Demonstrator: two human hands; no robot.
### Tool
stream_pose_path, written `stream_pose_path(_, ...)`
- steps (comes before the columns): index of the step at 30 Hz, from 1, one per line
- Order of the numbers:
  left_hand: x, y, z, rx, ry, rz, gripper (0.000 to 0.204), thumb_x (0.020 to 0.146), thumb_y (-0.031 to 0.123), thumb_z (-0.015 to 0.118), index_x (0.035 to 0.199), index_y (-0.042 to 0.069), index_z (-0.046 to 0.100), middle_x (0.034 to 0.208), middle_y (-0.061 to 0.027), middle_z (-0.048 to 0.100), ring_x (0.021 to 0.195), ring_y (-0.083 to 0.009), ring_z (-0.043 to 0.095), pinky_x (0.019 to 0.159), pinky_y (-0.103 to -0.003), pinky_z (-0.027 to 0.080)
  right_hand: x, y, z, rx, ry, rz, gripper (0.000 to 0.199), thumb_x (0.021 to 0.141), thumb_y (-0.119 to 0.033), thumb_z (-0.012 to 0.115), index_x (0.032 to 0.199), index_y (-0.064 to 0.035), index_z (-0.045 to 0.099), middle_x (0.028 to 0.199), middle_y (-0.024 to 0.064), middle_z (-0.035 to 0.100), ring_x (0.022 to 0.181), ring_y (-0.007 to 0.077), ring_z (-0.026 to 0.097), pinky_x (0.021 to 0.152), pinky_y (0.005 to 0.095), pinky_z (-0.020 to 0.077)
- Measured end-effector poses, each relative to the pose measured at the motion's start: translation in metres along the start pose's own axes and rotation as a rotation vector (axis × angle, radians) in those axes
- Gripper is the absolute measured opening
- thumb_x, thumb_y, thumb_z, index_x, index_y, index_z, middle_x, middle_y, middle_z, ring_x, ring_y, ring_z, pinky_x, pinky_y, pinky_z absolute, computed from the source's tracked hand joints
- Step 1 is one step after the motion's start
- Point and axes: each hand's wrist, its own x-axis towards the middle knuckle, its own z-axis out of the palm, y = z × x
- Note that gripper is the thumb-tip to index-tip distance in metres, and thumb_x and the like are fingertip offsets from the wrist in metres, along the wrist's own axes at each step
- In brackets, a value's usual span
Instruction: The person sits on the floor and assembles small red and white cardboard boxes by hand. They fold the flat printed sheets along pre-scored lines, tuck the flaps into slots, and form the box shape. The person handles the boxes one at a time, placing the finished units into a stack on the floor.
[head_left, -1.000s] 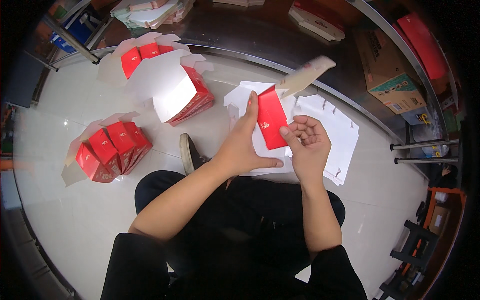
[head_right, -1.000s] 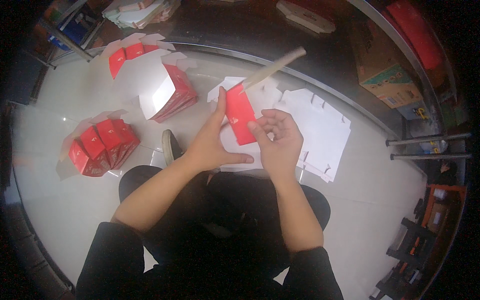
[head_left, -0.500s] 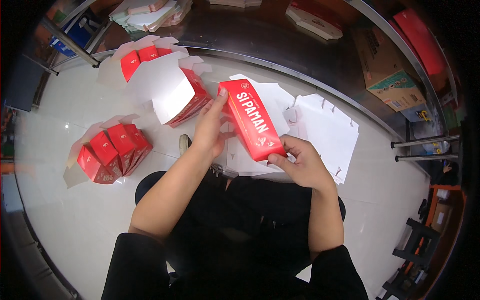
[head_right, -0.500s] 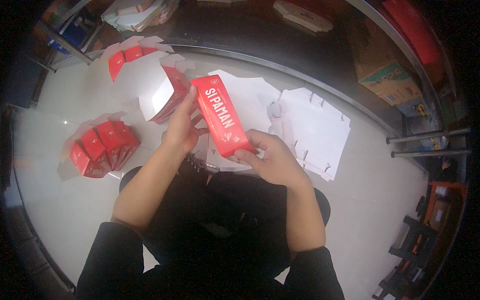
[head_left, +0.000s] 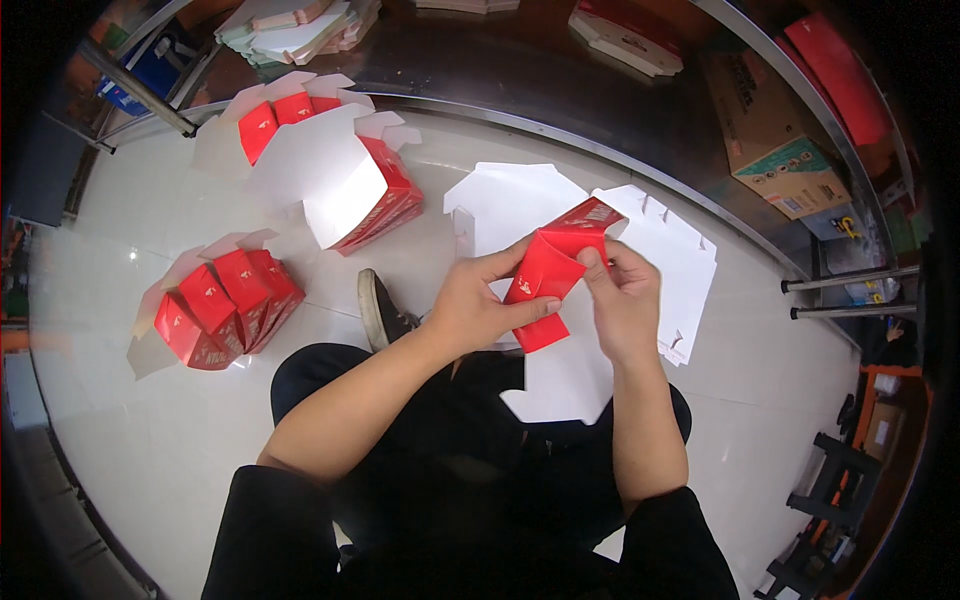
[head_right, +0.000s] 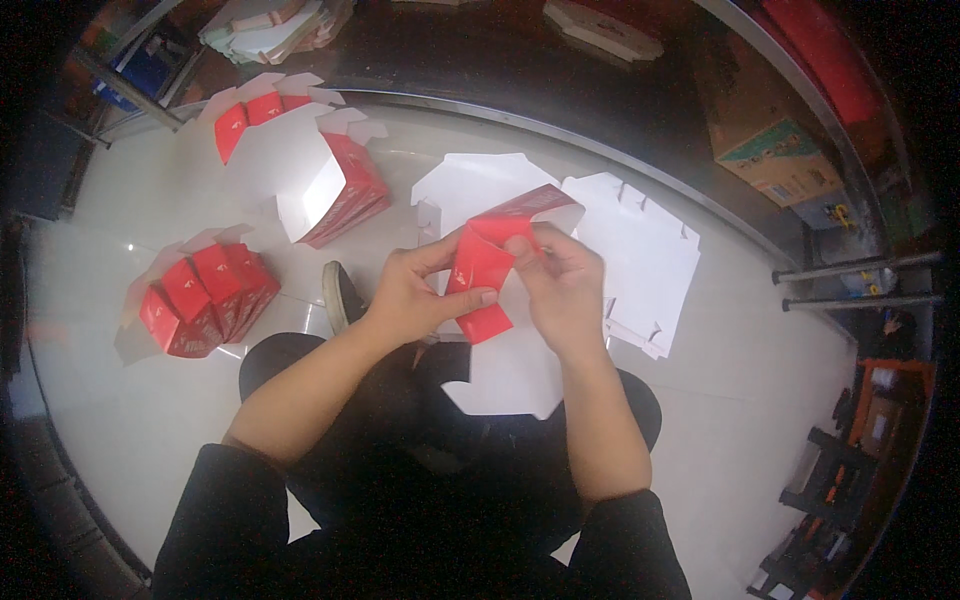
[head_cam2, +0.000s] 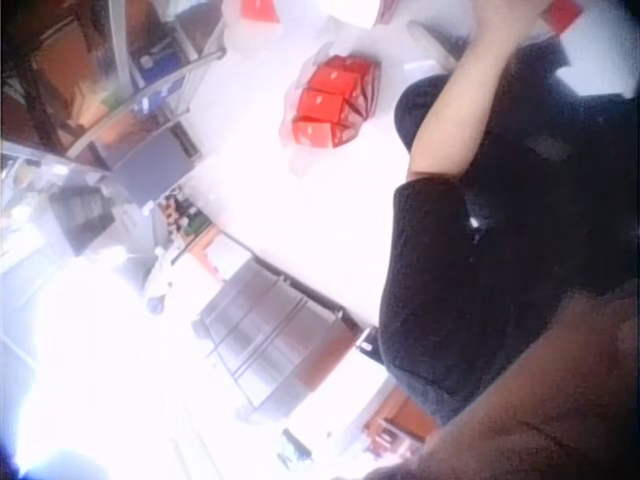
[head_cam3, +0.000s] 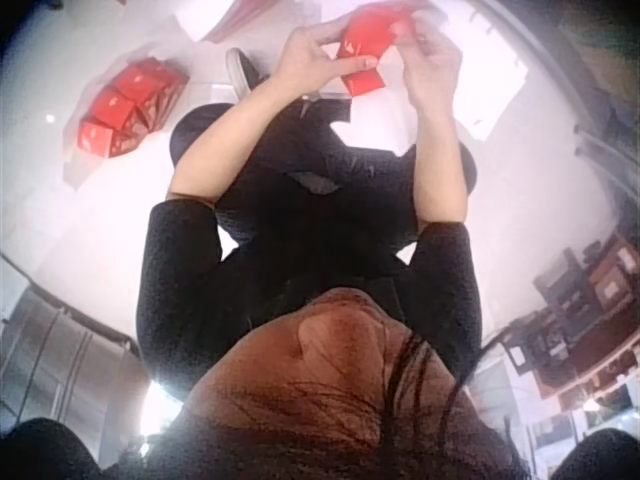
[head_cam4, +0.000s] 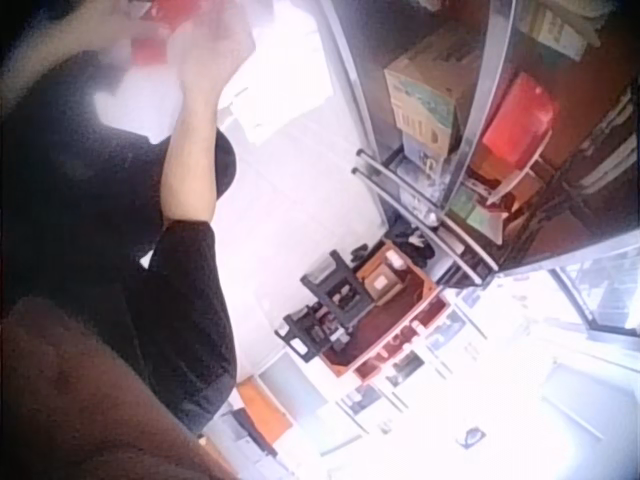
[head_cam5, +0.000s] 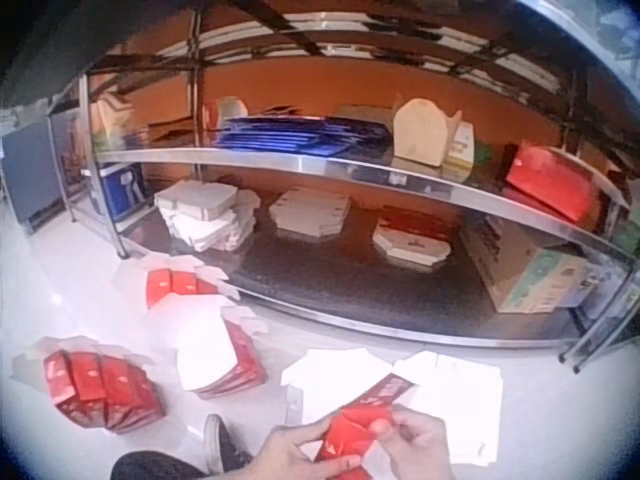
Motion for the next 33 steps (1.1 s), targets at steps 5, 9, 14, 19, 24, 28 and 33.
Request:
stream_pose_path(5,0.000,0.009,0.000,0.036,0.012,-0.047,0.064,0.078,0.008,0.081,0.138,0.007,0.060,0.117,-0.0134,0.073,0.107,-0.0138,0.067,0.098,-0.030,0.049,0.000,-0.013,-0.008,0.033,0.221,-0.092,0.017,0.091,-0.011,0.075,0.098,0.0038,0.069,0.089,0.0083,0.072,0.080,0.0135,0.066,0.073,0.0259,0.0516)
stream_pose_path(9,0.003,-0.002,-0.007,0.316,-0.072,0.005,0.061,0.077,0.004,0.078,0.136,0.011,0.062,0.118,-0.0168,0.072,0.106,-0.0193,0.070,0.106,-0.035,0.045,-0.001,-0.019,-0.008,0.080,0.321,-0.132,0.017,0.091,-0.009,0.074,0.099,0.0042,0.068,0.092,0.0109,0.072,0.079,0.0150,0.067,0.073,0.0266,0.0529)
stream_pose_path(14,0.005,-0.012,-0.008,0.429,0.125,0.228,0.058,0.078,0.003,0.075,0.134,0.011,0.063,0.125,-0.0157,0.068,0.109,-0.0217,0.069,0.112,-0.042,0.039,0.000,-0.016,-0.010,0.345,0.196,-0.018,0.018,0.093,-0.009,0.072,0.102,0.0052,0.067,0.096,0.0117,0.072,0.086,0.0154,0.067,0.081,0.0275,0.0518)
stream_pose_path(19,0.004,-0.005,-0.007,0.330,0.274,0.252,0.057,0.078,0.003,0.074,0.134,0.007,0.062,0.128,-0.0144,0.066,0.115,-0.0271,0.064,0.109,-0.046,0.037,-0.001,-0.008,0.002,0.115,0.249,-0.093,0.016,0.091,-0.007,0.073,0.101,0.0042,0.067,0.094,0.0104,0.071,0.087,0.0139,0.064,0.083,0.0268,0.0497)
stream_pose_path(24,0.000,-0.007,0.001,-0.028,0.266,-0.103,0.052,0.084,0.001,0.074,0.134,-0.002,0.060,0.118,-0.0114,0.069,0.104,-0.0117,0.064,0.090,-0.027,0.053,-0.002,0.017,0.011,-0.203,0.253,-0.189,0.022,0.087,-0.003,0.077,0.102,0.0053,0.064,0.086,0.0082,0.069,0.078,0.0119,0.062,0.075,0.0255,0.0490)
stream_pose_path(28,0.000,-0.014,0.005,-0.149,0.300,-0.139,0.051,0.086,0.002,0.074,0.135,-0.003,0.059,0.118,-0.0094,0.068,0.101,-0.0108,0.064,0.089,-0.026,0.052,0.000,0.019,0.028,0.157,0.281,0.056,0.032,0.086,-0.002,0.078,0.110,0.0071,0.059,0.080,0.0066,0.068,0.072,0.0117,0.062,0.068,0.0243,0.0476)
stream_pose_path(33,-0.002,-0.021,0.009,-0.044,0.306,-0.022,0.055,0.086,0.003,0.073,0.138,-0.001,0.056,0.124,-0.0108,0.066,0.105,-0.0128,0.064,0.090,-0.028,0.052,-0.001,0.018,0.033,0.260,0.239,0.161,0.028,0.087,-0.007,0.079,0.104,0.0063,0.062,0.074,0.0040,0.067,0.069,0.0121,0.063,0.065,0.0246,0.0464)
